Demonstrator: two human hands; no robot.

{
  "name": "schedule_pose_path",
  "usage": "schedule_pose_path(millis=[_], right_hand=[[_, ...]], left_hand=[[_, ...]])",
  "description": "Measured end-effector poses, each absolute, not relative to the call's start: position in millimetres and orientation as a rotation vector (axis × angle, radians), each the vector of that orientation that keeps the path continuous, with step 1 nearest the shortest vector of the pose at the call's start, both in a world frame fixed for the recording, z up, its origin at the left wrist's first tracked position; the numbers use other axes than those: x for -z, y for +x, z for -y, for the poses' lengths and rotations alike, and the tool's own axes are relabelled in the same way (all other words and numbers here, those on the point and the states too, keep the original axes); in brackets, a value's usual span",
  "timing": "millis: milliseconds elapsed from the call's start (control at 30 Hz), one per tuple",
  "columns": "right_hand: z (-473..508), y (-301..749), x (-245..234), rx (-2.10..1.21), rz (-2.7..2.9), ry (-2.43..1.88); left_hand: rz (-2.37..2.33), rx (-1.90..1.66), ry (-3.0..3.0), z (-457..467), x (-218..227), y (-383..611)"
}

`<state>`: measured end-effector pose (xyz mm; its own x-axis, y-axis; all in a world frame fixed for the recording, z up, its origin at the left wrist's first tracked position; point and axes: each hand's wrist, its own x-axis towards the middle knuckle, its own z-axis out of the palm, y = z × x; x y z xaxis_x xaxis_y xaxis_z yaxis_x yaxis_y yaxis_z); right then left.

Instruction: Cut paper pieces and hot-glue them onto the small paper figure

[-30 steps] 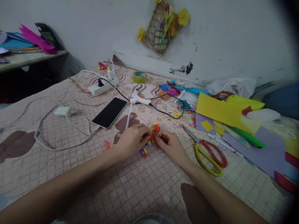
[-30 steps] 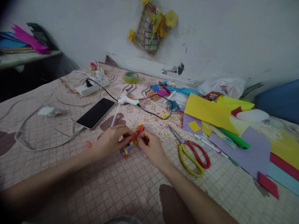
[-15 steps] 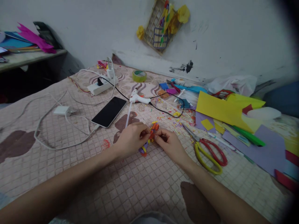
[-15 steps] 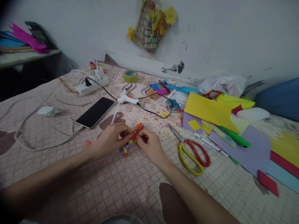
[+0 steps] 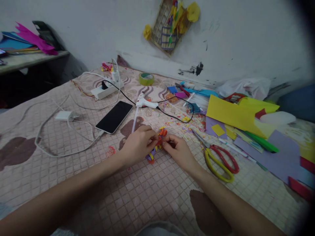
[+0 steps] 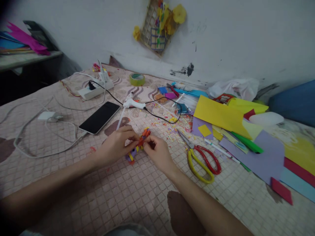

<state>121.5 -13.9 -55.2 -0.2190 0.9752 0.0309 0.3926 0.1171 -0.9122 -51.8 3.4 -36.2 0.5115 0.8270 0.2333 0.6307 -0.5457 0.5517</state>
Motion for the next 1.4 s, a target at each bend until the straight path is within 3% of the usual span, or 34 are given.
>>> schedule_pose_path(millis=[633,1200,1400], right_hand=[[13,121,58,-1.104,1.711,-1.336],[22,128,50,-1.323,1.414,-1.458],[21,131,54,-1.264,1.377,-1.455]], left_hand=[[-1.251,-0.588,2.401,-3,35,-49],[-1.264,-0.674,2.230,-6,22,-62],[-1.328,-0.726,2.255,-10,25,-72]])
